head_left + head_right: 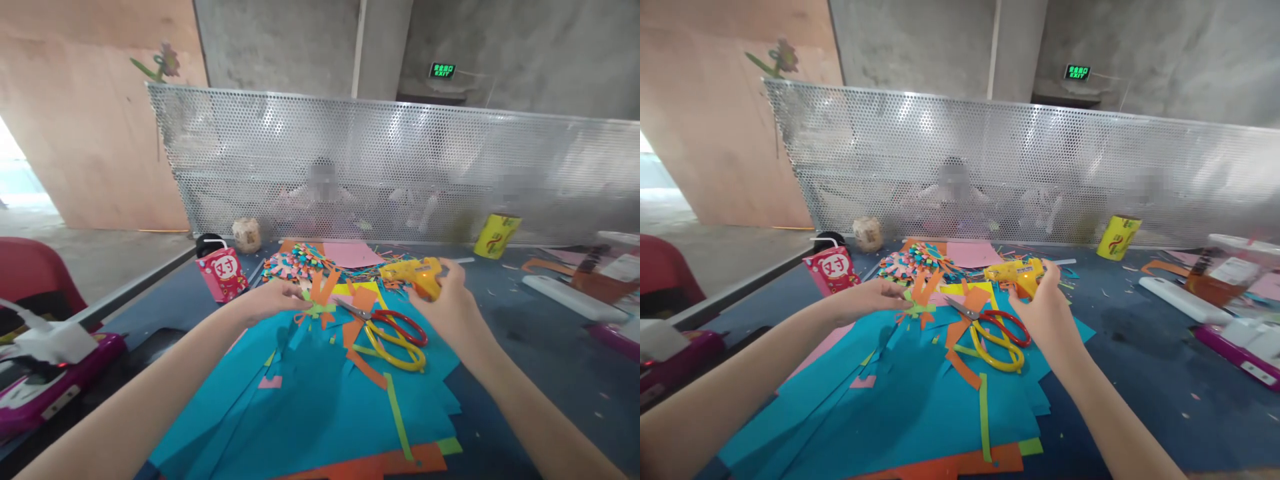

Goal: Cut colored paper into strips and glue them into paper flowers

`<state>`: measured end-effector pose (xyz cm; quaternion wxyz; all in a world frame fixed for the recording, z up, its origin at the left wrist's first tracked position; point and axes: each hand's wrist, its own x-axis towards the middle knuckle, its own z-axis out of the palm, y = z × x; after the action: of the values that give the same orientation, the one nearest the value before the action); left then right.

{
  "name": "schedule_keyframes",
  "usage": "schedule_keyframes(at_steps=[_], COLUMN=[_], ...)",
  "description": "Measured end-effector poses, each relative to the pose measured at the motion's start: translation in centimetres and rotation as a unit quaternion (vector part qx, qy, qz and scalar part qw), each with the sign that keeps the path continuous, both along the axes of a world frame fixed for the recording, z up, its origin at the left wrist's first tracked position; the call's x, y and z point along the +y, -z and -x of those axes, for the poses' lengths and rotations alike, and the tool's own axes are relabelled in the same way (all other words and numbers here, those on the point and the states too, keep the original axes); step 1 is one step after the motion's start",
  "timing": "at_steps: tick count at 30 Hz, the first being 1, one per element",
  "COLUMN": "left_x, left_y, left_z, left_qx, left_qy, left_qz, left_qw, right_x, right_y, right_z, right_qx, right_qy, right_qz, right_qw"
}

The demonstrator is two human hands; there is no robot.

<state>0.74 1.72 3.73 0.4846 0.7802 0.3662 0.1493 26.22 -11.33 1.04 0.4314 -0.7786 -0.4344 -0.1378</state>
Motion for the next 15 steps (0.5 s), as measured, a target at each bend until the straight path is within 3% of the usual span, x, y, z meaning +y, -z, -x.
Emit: schedule_keyframes(at_steps=[3, 7, 11, 15], left_x=[-0.4, -0.3, -0.1, -0.1], left_y=[-0.4, 0.9, 2.8, 3.6], left_z=[0.5, 0.6, 0.5, 0.5], left_qx=[-0.087, -0.189, -0.216, -0.199], left_qy=[-0.076, -0.186, -0.23, -0.239], left_qz=[0.058, 0.134, 0.156, 0.119], left_qw=[0.992, 0.955, 0.936, 0.943], right_x=[-0.1, 0.3, 1.3, 1.9], right_y=[-1.0, -1.1, 0.6, 2.4], right_z=[1.7, 4.2, 6.2, 6.7], right_qx=[-0.013, -0.109, -0.187, -0.199], right_qy=[-0.058, -0.153, -0.202, -0.221], right_qz=[-0.063, -0.152, -0.146, -0.121], right_qw=[0.996, 0.97, 0.95, 0.947])
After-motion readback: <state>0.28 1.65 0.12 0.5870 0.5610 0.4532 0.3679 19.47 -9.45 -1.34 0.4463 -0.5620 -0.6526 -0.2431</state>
